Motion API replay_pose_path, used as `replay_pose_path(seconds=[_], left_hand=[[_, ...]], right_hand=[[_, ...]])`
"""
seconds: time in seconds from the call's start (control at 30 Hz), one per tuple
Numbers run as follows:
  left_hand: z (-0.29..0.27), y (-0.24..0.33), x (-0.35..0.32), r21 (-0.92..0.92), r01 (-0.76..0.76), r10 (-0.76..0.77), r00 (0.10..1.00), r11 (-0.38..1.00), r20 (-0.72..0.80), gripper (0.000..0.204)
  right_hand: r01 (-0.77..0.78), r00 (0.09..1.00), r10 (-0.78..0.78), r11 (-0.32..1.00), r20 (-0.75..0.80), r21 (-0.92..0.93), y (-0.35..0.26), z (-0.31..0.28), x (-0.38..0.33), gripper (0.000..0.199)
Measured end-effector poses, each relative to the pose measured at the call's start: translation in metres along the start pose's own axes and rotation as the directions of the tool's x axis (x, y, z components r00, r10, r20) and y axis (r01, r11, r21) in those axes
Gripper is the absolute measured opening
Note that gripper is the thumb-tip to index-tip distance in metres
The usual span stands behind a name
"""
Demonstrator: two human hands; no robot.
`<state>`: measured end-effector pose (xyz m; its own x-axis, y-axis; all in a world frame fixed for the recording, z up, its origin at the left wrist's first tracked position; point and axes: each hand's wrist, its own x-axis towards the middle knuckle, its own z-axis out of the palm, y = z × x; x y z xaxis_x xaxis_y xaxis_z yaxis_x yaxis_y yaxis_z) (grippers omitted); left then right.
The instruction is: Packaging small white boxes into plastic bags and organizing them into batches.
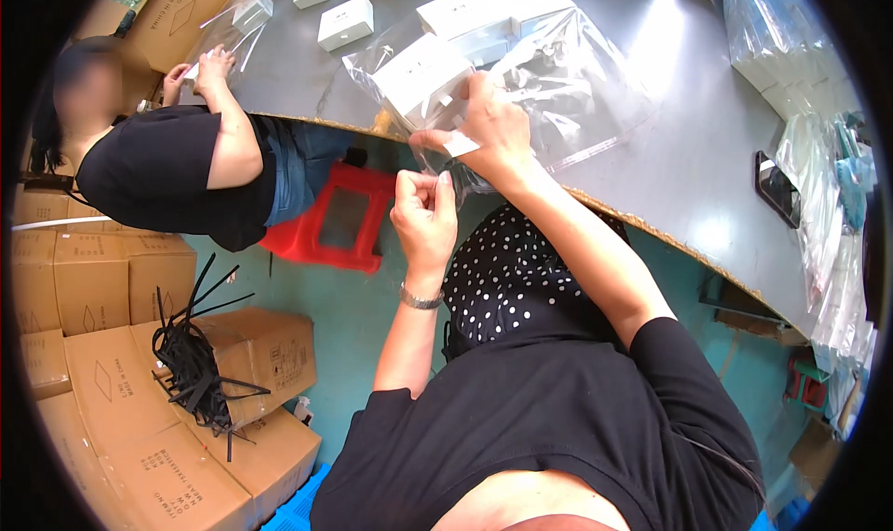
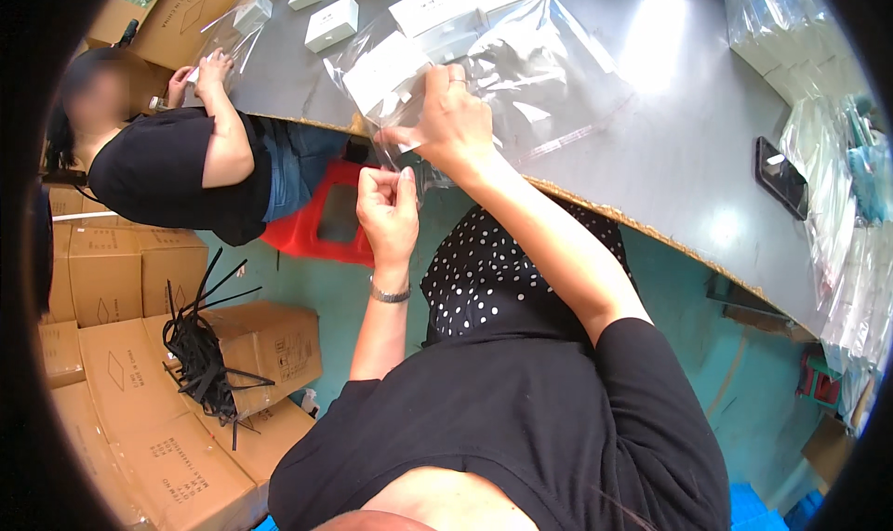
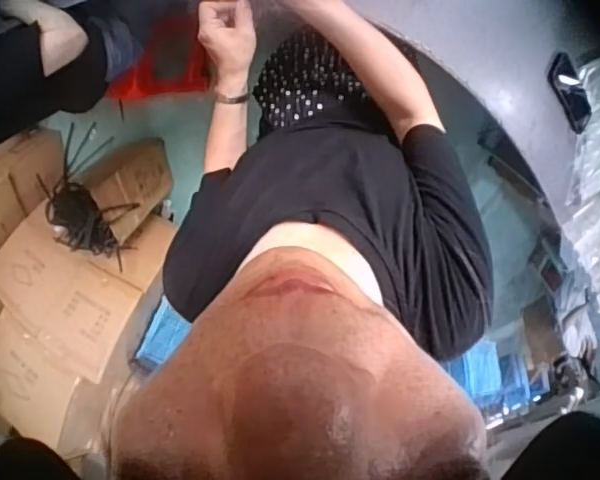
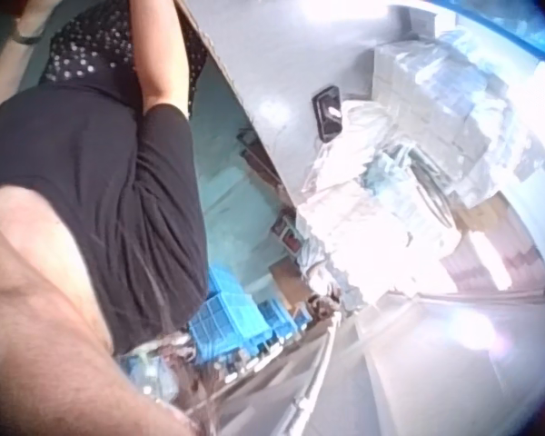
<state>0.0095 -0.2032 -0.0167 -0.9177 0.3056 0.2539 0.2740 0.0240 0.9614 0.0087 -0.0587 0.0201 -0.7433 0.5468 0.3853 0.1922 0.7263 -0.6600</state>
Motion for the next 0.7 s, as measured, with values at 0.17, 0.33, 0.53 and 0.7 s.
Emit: replay_pose_path(seconds=[0.17, 0.33, 0.53, 0.7], left_hand=[[-0.011, -0.001, 0.004, -0.07, 0.005, -0.006, 1.0, 0.998, -0.019, 0.023], [0.003, -0.003, -0.008, 0.012, -0.079, 0.078, 0.995, 0.997, 0.057, 0.021], [-0.019, -0.006, -0.003, -0.119, 0.07, -0.067, 0.997, 0.99, 0.025, 0.021], [-0.003, 0.001, -0.009, 0.023, -0.078, 0.076, 0.993, 0.997, 0.087, 0.02]], right_hand=[[0.119, 0.993, -0.119, 0.993, -0.006, 0.025, 0.022, 0.002, -0.008, 0.066], [0.161, 0.985, -0.15, 0.975, 0.085, -0.152, 0.026, 0.007, 0.002, 0.039], [0.193, 0.971, -0.147, 0.946, 0.189, -0.259, 0.009, -0.008, -0.009, 0.039], [0.314, 0.932, -0.322, 0.946, 0.168, 0.075, -0.002, 0.025, 0.0, 0.024]])
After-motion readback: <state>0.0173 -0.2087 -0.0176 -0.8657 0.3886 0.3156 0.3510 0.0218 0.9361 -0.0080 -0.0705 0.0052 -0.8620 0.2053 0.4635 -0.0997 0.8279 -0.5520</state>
